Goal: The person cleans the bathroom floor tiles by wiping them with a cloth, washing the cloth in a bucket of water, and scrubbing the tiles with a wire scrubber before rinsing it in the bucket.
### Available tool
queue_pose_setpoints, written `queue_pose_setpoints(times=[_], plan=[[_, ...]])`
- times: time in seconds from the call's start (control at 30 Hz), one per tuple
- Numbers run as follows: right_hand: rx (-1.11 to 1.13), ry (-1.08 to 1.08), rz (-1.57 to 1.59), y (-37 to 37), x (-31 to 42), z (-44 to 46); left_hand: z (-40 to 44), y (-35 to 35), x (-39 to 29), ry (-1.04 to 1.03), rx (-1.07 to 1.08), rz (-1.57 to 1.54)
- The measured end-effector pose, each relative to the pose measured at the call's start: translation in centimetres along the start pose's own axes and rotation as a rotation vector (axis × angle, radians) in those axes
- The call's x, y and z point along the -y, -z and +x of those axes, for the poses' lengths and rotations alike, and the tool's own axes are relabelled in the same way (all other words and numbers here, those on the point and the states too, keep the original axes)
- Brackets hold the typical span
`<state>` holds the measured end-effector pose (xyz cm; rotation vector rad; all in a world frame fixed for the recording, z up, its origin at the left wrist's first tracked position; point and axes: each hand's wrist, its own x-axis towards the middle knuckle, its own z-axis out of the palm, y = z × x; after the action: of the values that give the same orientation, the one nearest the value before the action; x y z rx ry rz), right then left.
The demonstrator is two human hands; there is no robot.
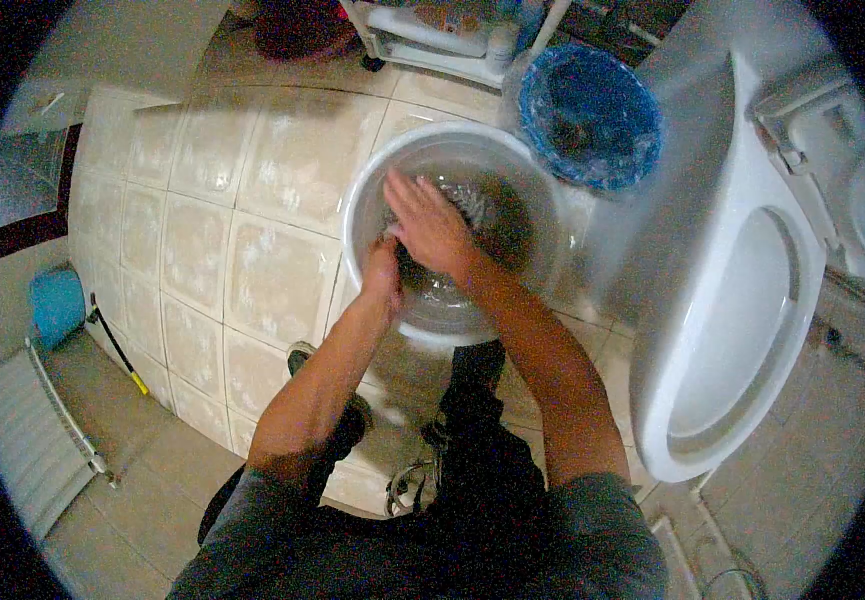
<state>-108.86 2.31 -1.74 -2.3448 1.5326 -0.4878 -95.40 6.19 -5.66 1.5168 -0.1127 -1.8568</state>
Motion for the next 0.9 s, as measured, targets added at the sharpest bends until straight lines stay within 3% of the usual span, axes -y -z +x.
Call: queue_pose_setpoints(times=[0.03, 0.07, 0.17, 0.23, 0.3, 0.43, 0.5, 0.53, 0.6, 0.63, 0.7, 0.83, 0.9], plan=[[0.147, 0.097, 0.027, -1.0, 0.0, -1.1, -1.3, -0.1, -0.2, -0.041, -0.021, 0.077], [0.146, 0.094, 0.032, -1.5, -0.2, -1.5, -1.5, 0.2, -0.1, -0.083, -0.042, 0.157], [0.142, -0.122, 0.156, -2.1, 0.7, -2.8, -1.5, 1.5, 0.7, 0.034, 0.003, -0.017], [-0.107, -0.327, 0.376, 1.6, 2.4, -0.6, -0.6, 2.3, 1.0, 0.014, 0.038, -0.036], [-0.152, -0.305, 0.366, -0.4, 2.7, 0.5, -1.7, 1.4, 0.2, -0.004, 0.081, -0.056], [-0.025, -0.08, 0.353, -1.9, 2.6, -0.5, -5.1, -1.4, -2.7, 0.022, 0.098, -0.113], [0.375, 0.067, 0.119, -1.3, 1.4, -2.4, -4.2, -0.8, -2.5, 0.011, 0.1, -0.117], [0.384, 0.061, 0.116, -1.0, 0.7, -3.4, -3.6, -0.3, -2.2, 0.055, 0.126, -0.101], [0.021, -0.273, 0.13, -0.5, -0.3, -4.9, -3.3, -0.9, -2.4, 0.137, 0.106, -0.049], [0.03, -0.276, 0.127, -0.5, -0.6, -5.4, -3.1, -1.3, -2.5, 0.145, 0.105, -0.054], [-0.233, -0.722, 0.123, -0.1, -1.2, -5.8, -3.6, -2.9, -3.4, 0.222, 0.073, -0.056], [-0.087, -0.925, 0.277, -2.1, -0.9, -4.3, -4.1, -5.5, -4.2, 0.236, 0.083, 0.104], [-0.09, -0.888, 0.845, -3.5, -1.4, -3.2, -2.9, -5.3, -4.2, 0.277, 0.134, 0.03]])
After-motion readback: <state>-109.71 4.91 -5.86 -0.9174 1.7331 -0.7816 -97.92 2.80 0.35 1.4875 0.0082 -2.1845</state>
